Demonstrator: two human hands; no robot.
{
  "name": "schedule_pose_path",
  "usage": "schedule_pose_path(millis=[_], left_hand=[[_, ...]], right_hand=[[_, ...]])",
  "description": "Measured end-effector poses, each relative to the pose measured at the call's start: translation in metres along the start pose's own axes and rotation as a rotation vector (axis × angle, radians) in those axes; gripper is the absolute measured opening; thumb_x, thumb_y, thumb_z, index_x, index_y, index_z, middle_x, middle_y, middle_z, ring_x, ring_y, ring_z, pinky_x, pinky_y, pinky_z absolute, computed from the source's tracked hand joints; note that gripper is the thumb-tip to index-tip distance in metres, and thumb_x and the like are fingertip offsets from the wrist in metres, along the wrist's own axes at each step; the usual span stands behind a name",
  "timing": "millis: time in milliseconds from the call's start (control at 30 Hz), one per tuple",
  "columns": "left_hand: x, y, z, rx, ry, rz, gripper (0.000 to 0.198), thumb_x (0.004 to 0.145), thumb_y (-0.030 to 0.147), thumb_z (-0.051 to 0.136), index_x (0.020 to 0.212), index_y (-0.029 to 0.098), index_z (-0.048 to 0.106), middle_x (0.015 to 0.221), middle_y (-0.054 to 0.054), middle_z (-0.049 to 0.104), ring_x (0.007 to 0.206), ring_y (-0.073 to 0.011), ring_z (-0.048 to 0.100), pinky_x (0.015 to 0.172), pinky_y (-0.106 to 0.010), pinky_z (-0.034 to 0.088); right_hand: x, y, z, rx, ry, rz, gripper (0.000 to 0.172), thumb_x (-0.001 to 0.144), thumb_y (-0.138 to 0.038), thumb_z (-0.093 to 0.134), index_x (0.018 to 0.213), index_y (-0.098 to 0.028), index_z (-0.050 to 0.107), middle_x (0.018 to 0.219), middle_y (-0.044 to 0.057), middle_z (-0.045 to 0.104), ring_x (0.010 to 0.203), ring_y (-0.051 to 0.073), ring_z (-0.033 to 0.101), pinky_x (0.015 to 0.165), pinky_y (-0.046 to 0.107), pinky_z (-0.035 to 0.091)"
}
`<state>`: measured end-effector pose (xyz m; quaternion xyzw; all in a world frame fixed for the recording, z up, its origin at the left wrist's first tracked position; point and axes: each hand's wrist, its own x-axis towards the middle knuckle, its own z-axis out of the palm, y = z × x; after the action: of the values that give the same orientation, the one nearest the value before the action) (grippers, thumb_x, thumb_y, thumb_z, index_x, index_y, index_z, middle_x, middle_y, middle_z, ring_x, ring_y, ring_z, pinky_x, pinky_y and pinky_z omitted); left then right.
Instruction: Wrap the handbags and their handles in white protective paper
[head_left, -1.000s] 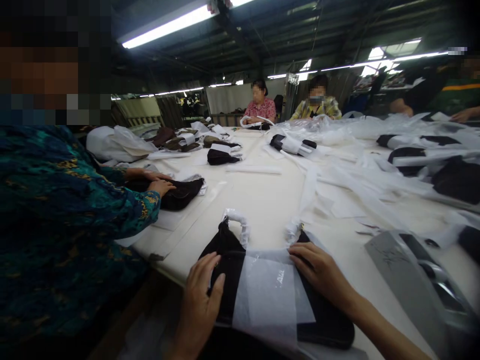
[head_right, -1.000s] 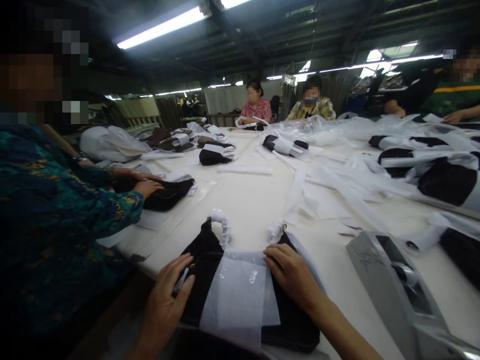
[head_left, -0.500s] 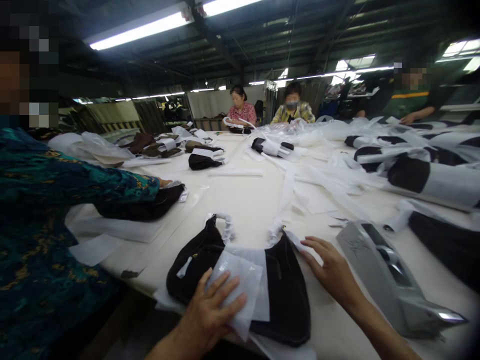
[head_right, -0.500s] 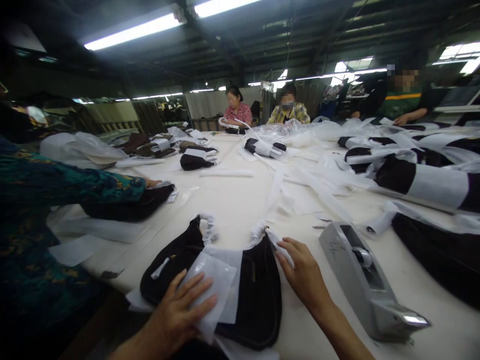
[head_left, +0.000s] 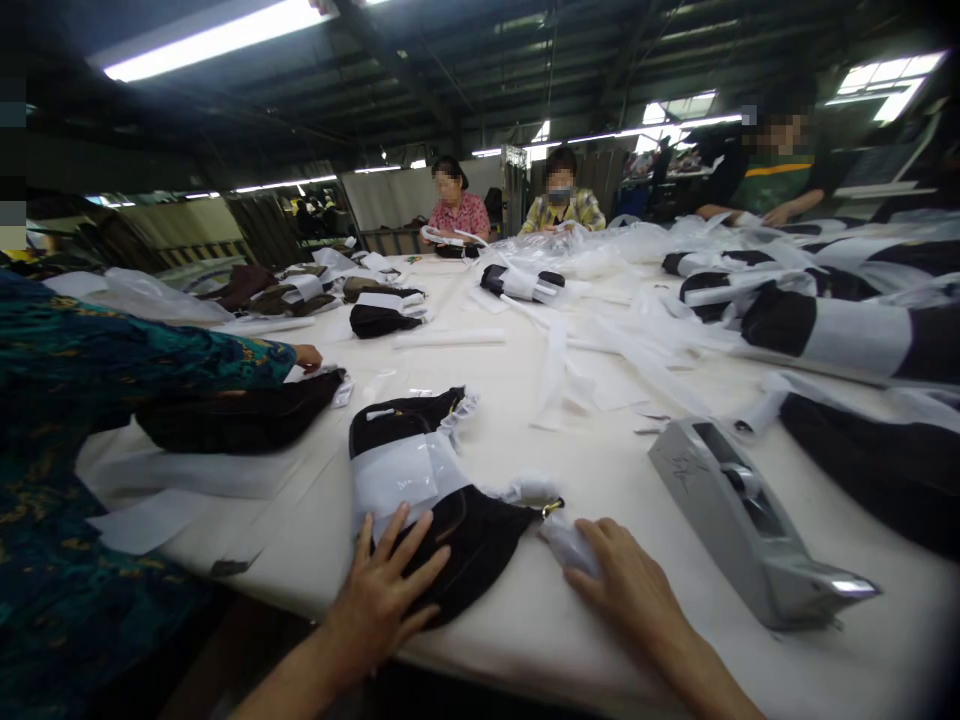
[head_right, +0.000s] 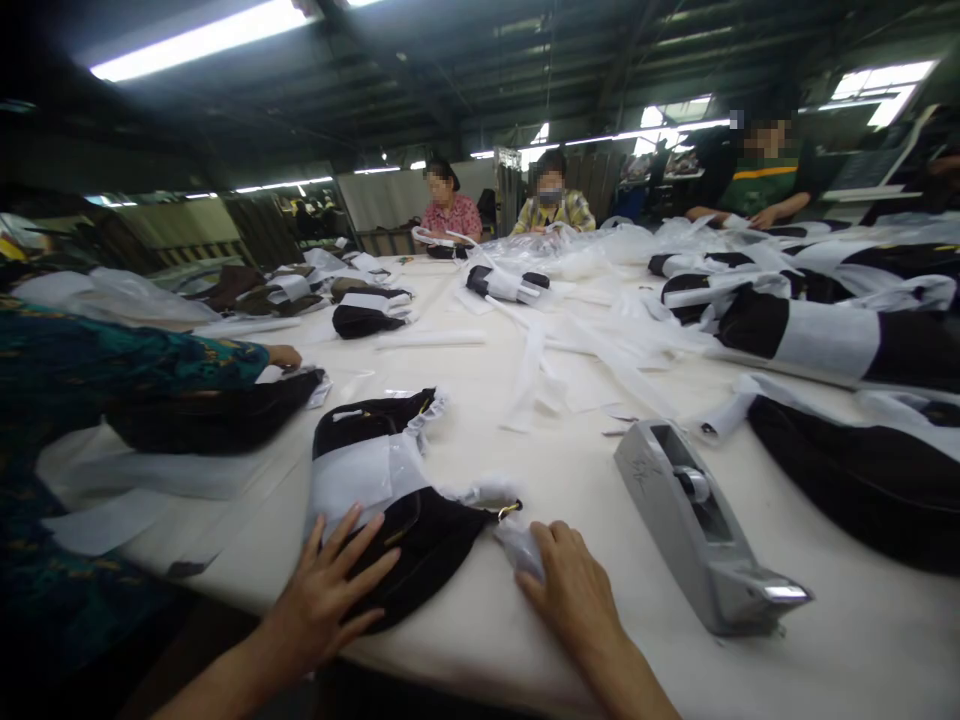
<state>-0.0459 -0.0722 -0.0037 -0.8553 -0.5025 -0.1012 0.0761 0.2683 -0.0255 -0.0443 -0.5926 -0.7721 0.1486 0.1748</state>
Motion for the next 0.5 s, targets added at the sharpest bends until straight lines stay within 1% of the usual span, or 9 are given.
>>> schedule_pose_path(millis=[67,133,167,200,267,333,433,467,500], left_hand=[[0.0,-0.03,0.001,-0.046,-0.01,0.063,0.049,0.068,0.014,0.061,0.112,0.035,0.056,0.131,-0.006,0.046,0.127,-0.0325,0.028,0.099,-0.06,0.015],[0.0,-0.054,-0.005,-0.06,-0.045,0.057,0.048,0.07,0.008,0.054,0.108,0.036,0.058,0.131,-0.005,0.046,0.125,-0.0302,0.032,0.1,-0.06,0.015],[0.0,-0.058,-0.009,-0.074,-0.053,0.042,0.048,0.071,0.007,0.05,0.109,0.034,0.058,0.132,-0.006,0.045,0.125,-0.0297,0.033,0.1,-0.059,0.016],[-0.001,-0.055,-0.013,-0.107,-0.04,0.009,0.046,0.072,0.006,0.047,0.109,0.031,0.059,0.132,-0.007,0.045,0.125,-0.0292,0.033,0.1,-0.058,0.017],[-0.004,-0.027,-0.016,-0.27,0.005,-0.064,0.04,0.074,0.009,0.045,0.108,0.024,0.06,0.127,-0.011,0.049,0.122,-0.0276,0.038,0.1,-0.051,0.025],[-0.006,0.021,-0.012,-0.572,0.062,-0.266,0.03,0.08,0.018,0.044,0.105,0.019,0.061,0.107,-0.012,0.06,0.105,-0.0238,0.052,0.092,-0.04,0.038],[-0.004,0.092,0.006,-1.209,-0.073,-0.674,0.03,0.086,0.034,0.039,0.102,0.019,0.061,0.094,-0.007,0.064,0.087,-0.0198,0.058,0.079,-0.032,0.046],[-0.001,0.109,0.013,-1.428,-0.098,-0.79,0.035,0.086,0.039,0.037,0.101,0.018,0.06,0.091,-0.008,0.064,0.083,-0.0198,0.059,0.073,-0.031,0.048],[0.002,0.122,0.019,-1.591,-0.084,-0.883,0.037,0.085,0.043,0.039,0.101,0.017,0.059,0.089,-0.007,0.063,0.08,-0.0191,0.059,0.072,-0.03,0.047]], right_hand=[[-0.015,-0.008,-0.002,0.131,-0.093,0.045,0.041,0.066,-0.027,0.06,0.107,-0.023,0.054,0.099,0.008,0.061,0.087,0.026,0.058,0.072,0.034,0.045],[-0.03,-0.019,-0.001,0.301,-0.196,0.078,0.039,0.066,-0.028,0.061,0.103,-0.024,0.055,0.098,0.006,0.063,0.086,0.024,0.059,0.075,0.033,0.045],[-0.038,-0.025,0.001,0.383,-0.232,0.096,0.036,0.066,-0.03,0.062,0.101,-0.024,0.056,0.097,0.005,0.064,0.086,0.024,0.059,0.077,0.033,0.045],[-0.045,-0.031,0.004,0.46,-0.251,0.117,0.035,0.066,-0.033,0.062,0.099,-0.024,0.057,0.097,0.005,0.064,0.088,0.025,0.059,0.079,0.033,0.044],[-0.058,-0.043,0.011,0.626,-0.255,0.182,0.041,0.067,-0.038,0.062,0.104,-0.023,0.055,0.098,0.005,0.064,0.09,0.025,0.058,0.08,0.034,0.044],[-0.068,-0.053,0.021,0.836,-0.241,0.285,0.051,0.068,-0.044,0.061,0.111,-0.021,0.05,0.092,0.006,0.065,0.085,0.024,0.06,0.074,0.033,0.046],[-0.08,-0.067,0.037,1.206,-0.273,0.418,0.054,0.07,-0.054,0.055,0.111,-0.02,0.047,0.077,0.005,0.065,0.07,0.021,0.062,0.062,0.03,0.048],[-0.084,-0.07,0.04,1.294,-0.3,0.437,0.053,0.072,-0.055,0.053,0.111,-0.02,0.048,0.075,0.005,0.065,0.067,0.021,0.062,0.06,0.03,0.048],[-0.087,-0.073,0.041,1.344,-0.331,0.445,0.052,0.073,-0.056,0.05,0.111,-0.02,0.049,0.076,0.005,0.065,0.066,0.02,0.062,0.058,0.03,0.048]])
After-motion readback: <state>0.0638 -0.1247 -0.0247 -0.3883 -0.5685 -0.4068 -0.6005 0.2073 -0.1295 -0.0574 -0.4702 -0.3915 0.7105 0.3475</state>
